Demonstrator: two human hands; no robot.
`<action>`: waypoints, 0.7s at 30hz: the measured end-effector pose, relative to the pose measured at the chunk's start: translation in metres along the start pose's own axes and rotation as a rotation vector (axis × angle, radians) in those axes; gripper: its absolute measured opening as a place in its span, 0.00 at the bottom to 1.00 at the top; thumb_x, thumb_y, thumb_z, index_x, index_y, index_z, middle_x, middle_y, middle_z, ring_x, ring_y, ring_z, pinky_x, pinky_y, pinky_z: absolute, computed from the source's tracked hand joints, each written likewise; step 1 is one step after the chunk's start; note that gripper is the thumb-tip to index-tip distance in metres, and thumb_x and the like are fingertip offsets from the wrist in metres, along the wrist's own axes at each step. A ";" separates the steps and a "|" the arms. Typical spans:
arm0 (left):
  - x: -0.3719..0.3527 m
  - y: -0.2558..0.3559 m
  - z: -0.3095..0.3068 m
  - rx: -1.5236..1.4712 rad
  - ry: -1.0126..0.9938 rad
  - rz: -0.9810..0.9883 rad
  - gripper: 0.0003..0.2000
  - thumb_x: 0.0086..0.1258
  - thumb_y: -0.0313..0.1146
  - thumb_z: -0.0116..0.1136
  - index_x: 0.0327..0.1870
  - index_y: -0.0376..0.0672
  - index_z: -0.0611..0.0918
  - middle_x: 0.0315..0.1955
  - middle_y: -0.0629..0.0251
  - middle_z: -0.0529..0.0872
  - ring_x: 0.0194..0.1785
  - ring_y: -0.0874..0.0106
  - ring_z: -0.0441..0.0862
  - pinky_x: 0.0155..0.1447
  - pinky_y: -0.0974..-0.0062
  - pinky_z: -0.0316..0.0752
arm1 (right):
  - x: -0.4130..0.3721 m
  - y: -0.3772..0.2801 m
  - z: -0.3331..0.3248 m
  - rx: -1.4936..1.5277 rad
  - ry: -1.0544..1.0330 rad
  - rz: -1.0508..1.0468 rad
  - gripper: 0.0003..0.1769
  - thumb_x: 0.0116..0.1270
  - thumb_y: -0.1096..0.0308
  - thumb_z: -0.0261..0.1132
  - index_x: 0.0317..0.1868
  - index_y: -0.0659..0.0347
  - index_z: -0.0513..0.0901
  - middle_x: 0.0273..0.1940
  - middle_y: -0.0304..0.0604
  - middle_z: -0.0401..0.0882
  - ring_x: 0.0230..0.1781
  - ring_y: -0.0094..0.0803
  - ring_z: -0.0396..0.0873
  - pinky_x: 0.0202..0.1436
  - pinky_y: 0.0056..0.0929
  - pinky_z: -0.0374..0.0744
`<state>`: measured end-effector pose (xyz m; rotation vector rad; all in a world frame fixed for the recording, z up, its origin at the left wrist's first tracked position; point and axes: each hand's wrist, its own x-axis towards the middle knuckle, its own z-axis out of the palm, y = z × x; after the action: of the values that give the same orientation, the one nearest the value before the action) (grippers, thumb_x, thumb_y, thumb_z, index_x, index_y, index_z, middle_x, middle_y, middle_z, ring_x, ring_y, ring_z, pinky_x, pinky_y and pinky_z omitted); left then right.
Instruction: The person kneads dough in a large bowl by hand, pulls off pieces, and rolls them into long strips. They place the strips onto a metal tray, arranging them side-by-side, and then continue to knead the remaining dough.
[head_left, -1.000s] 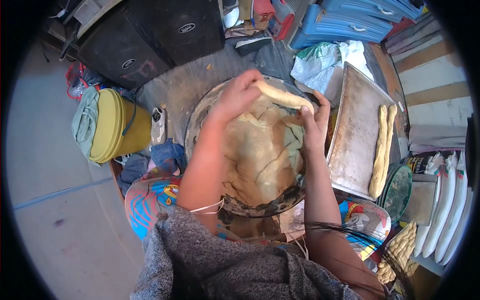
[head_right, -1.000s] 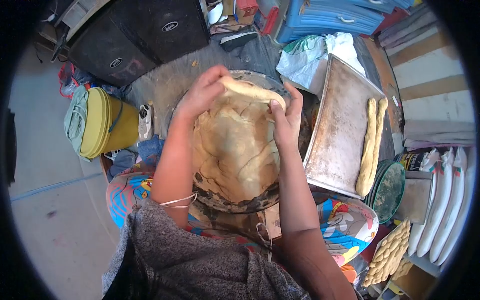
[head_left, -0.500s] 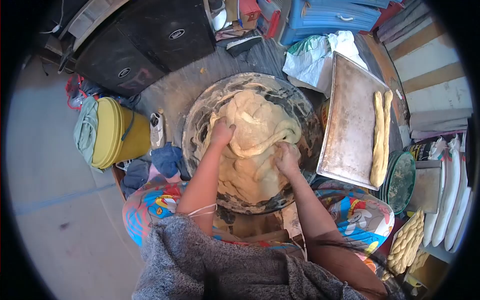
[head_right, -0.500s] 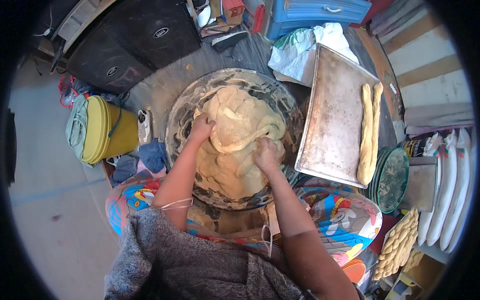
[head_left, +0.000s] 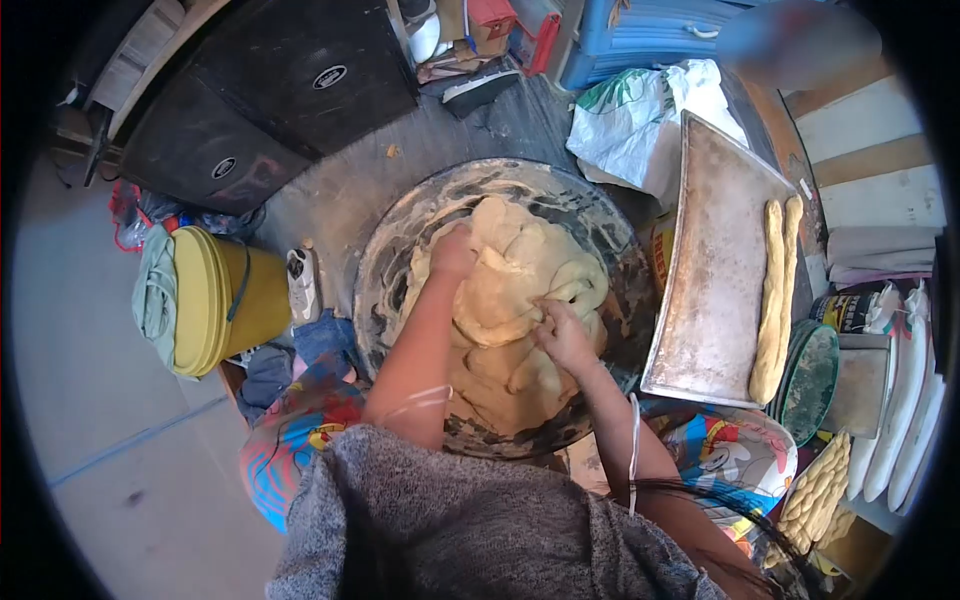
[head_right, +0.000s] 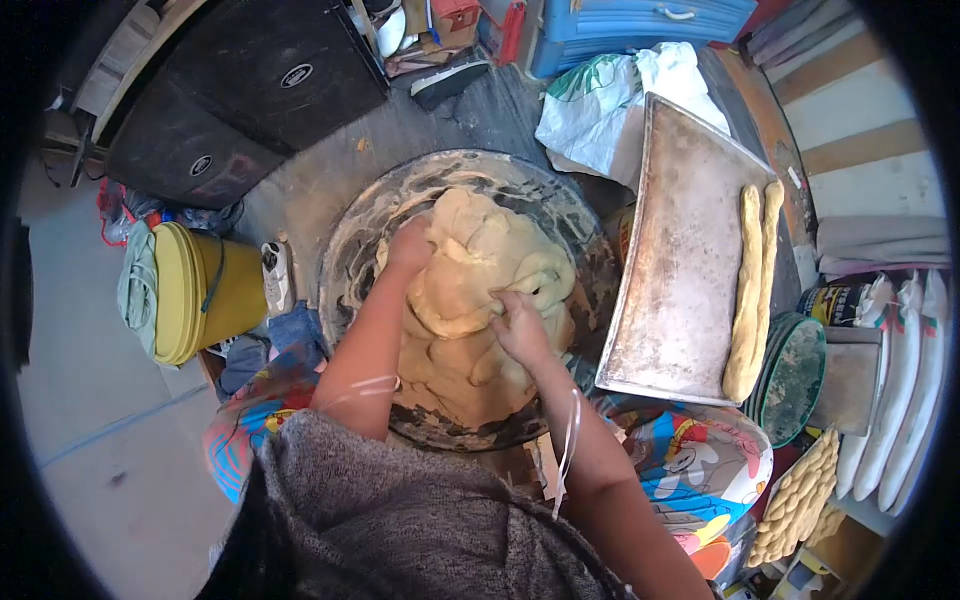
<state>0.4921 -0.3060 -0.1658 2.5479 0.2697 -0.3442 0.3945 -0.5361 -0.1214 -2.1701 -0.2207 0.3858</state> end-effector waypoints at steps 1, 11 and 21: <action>-0.012 0.004 -0.009 0.009 0.001 -0.004 0.19 0.51 0.34 0.63 0.46 0.41 0.75 0.39 0.49 0.82 0.47 0.56 0.79 0.49 0.63 0.73 | 0.001 0.005 0.003 0.005 -0.006 -0.023 0.22 0.55 0.72 0.62 0.52 0.62 0.74 0.46 0.54 0.74 0.50 0.48 0.72 0.54 0.37 0.71; -0.152 0.024 -0.040 -0.599 -0.569 -0.048 0.14 0.48 0.22 0.61 0.37 0.39 0.75 0.30 0.71 0.77 0.34 0.78 0.73 0.39 0.81 0.68 | -0.004 -0.021 0.025 1.000 -0.152 0.685 0.28 0.64 0.65 0.61 0.62 0.64 0.64 0.49 0.48 0.74 0.47 0.34 0.76 0.44 0.29 0.78; -0.217 -0.007 -0.075 -0.837 -0.622 0.058 0.12 0.48 0.21 0.56 0.36 0.41 0.74 0.33 0.69 0.79 0.38 0.77 0.75 0.43 0.80 0.69 | 0.003 -0.023 0.017 1.115 -0.089 0.505 0.30 0.63 0.65 0.62 0.62 0.64 0.61 0.46 0.43 0.73 0.35 0.29 0.75 0.28 0.24 0.76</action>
<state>0.2991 -0.2851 -0.0438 1.5359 0.0693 -0.7833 0.3911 -0.5084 -0.1127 -1.0731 0.4265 0.6835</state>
